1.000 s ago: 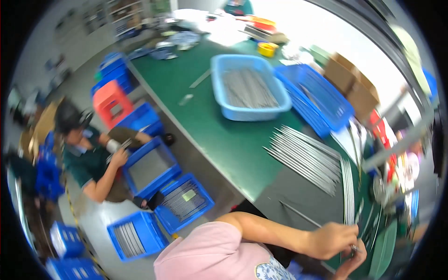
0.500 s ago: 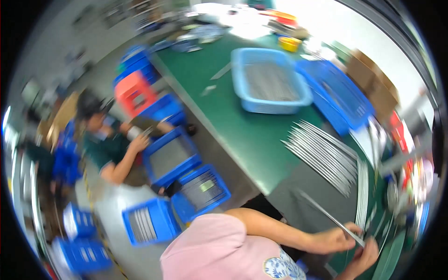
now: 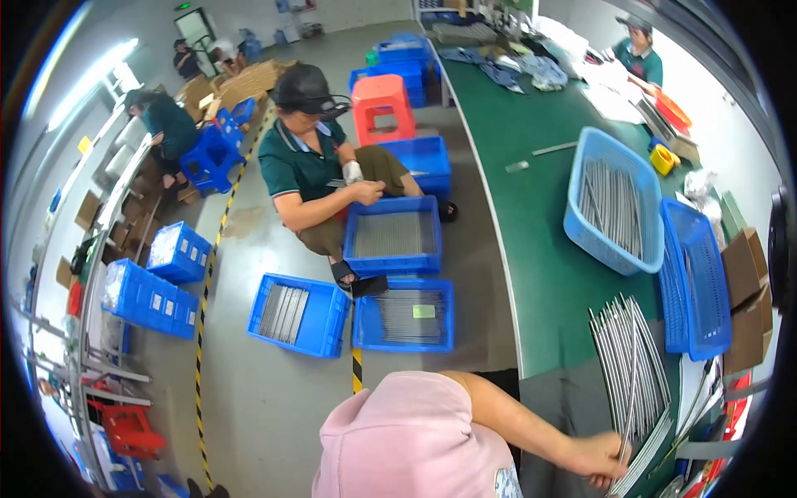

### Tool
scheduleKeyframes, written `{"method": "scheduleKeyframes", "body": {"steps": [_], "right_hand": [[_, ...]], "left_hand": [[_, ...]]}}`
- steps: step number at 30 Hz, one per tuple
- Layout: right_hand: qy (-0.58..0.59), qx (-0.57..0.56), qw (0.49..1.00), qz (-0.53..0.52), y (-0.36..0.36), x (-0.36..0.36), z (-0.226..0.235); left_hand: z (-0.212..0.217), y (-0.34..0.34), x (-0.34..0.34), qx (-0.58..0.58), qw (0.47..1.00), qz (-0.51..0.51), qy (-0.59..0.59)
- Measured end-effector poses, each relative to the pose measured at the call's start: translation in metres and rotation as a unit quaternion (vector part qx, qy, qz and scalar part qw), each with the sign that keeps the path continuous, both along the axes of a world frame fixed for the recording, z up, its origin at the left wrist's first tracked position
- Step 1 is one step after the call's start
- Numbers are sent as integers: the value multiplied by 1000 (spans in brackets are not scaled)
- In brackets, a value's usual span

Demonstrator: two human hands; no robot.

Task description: Measure the diameter or length of metal rods using a digital micrometer and record the findings on a paper slip.

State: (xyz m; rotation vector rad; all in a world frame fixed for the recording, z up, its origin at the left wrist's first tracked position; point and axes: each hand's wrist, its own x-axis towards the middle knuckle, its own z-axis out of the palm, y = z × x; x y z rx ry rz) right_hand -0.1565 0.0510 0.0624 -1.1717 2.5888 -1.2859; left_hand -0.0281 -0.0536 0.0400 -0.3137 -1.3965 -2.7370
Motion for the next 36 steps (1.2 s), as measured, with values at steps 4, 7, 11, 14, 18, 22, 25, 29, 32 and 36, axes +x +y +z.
{"method": "scheduleKeyframes", "body": {"steps": [4,7,11,14,18,22,25,29,32,36], "right_hand": [[46,75,983,-158,69,29,-12],[64,145,979,-132,44,88,18],[12,39,925,-377,115,58,1],[58,23,890,-453,182,44,-18],[-43,175,860,-477,190,30,-6],[-45,272,879,-389,174,20,-13],[-69,279,893,-345,178,3,-10],[-42,322,877,-353,183,-8,-5],[-23,319,879,-354,182,1,4],[-15,308,881,-359,165,12,2]], "left_hand": [[14,-46,-2,35,991,123,-24],[14,-71,11,-7,988,148,-41],[24,-78,6,-94,977,180,-72],[27,-67,2,-101,977,178,-55],[25,-42,-2,-114,986,117,-44],[30,-30,4,-118,986,108,-44],[32,-31,7,-134,982,121,-56],[32,-40,12,-135,979,138,-69],[31,-42,6,-58,988,114,-89],[31,-47,1,4,997,46,-59]]}}
